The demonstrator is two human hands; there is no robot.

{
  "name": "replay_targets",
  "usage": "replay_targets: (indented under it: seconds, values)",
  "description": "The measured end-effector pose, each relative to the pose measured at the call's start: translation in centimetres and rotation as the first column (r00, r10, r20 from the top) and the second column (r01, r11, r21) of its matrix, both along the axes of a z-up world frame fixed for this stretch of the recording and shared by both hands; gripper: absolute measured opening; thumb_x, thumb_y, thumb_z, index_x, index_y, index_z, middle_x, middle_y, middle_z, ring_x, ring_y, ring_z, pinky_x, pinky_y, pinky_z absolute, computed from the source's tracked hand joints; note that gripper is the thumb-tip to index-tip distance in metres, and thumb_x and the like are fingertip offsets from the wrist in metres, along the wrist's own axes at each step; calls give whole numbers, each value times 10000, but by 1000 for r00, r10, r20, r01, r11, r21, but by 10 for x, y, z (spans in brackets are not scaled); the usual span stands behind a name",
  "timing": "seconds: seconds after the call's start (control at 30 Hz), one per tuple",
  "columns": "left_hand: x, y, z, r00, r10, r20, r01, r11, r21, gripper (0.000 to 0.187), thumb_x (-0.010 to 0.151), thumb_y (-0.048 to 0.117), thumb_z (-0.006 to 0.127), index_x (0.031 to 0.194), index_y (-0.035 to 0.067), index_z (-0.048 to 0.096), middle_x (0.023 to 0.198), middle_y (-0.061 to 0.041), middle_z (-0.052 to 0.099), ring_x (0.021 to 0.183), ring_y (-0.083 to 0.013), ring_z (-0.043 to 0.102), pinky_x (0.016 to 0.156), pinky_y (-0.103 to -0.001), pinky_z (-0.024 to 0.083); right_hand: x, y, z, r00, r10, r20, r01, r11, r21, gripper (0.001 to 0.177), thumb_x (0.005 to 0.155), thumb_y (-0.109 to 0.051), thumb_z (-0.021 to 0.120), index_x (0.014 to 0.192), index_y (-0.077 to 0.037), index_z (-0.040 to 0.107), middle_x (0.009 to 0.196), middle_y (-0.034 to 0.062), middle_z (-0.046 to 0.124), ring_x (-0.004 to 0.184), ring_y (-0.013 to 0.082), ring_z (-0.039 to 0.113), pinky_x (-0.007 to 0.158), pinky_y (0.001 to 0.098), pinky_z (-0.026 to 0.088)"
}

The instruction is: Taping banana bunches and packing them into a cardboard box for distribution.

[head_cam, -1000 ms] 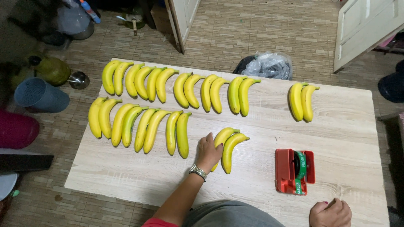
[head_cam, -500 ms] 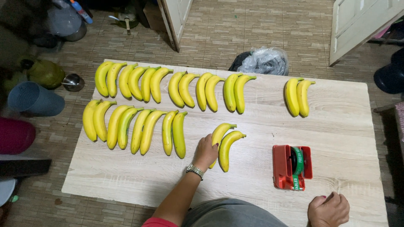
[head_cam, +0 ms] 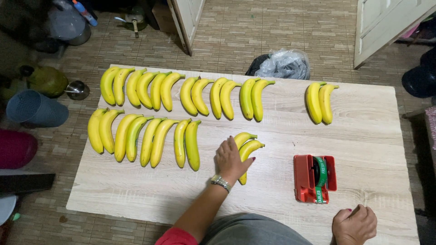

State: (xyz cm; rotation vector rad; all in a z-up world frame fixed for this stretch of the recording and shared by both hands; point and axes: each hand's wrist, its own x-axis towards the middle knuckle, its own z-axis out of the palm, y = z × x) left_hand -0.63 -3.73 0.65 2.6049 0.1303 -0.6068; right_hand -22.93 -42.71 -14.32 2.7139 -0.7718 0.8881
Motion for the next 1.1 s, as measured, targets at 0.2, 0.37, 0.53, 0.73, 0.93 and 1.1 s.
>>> replay_targets:
  seconds: [0.2,0.37,0.53,0.73,0.93,1.1]
  values:
    - [12,-34,-39,994,-58,93,28,955,296,1187,829,644,766,1625,84,88,1439,-181,371,1235,-357,427,897,-499,478,2,3,8,1000,2,-17,-1,1000,29,434,908,-189,657,1280,14,748,1326,194,714,1286,403,657,949,594,514]
    - [26,-32,-55,995,-11,99,-12,974,226,1096,811,520,801,1594,120,147,1356,-188,433,1214,-370,444,893,-515,493,5,5,14,998,48,31,-46,996,-72,400,916,-156,671,1272,22,708,1308,186,690,1245,403,670,934,562,534]
    - [33,-7,-13,998,54,40,-55,998,33,962,720,437,830,1462,134,298,1346,-199,483,1245,-412,471,962,-530,506,4,3,13,999,34,13,-34,999,11,418,921,-167,640,1283,36,684,1320,221,687,1257,436,643,930,595,498]
    - [4,34,-13,808,-36,-588,-589,2,-808,318,858,103,667,1151,24,574,976,-167,637,864,-296,653,779,-444,607,6,5,15,999,-26,-23,27,998,56,440,897,-208,641,1267,12,733,1319,186,709,1276,401,652,939,573,503]
    - [-37,45,50,840,-376,-391,-541,-531,-652,823,766,248,762,1512,115,440,1287,-151,553,1140,-297,553,996,-543,509,2,6,20,1000,16,6,-16,999,-39,370,876,-184,668,1186,12,724,1247,185,718,1157,397,695,839,529,543]
    - [-58,51,75,810,-352,-470,-587,-505,-633,836,767,193,667,1559,133,408,1303,-159,602,1138,-300,592,1012,-575,493,6,28,3,957,195,214,-248,935,253,478,879,-48,607,1310,159,586,1213,350,603,1145,538,549,1062,598,420]
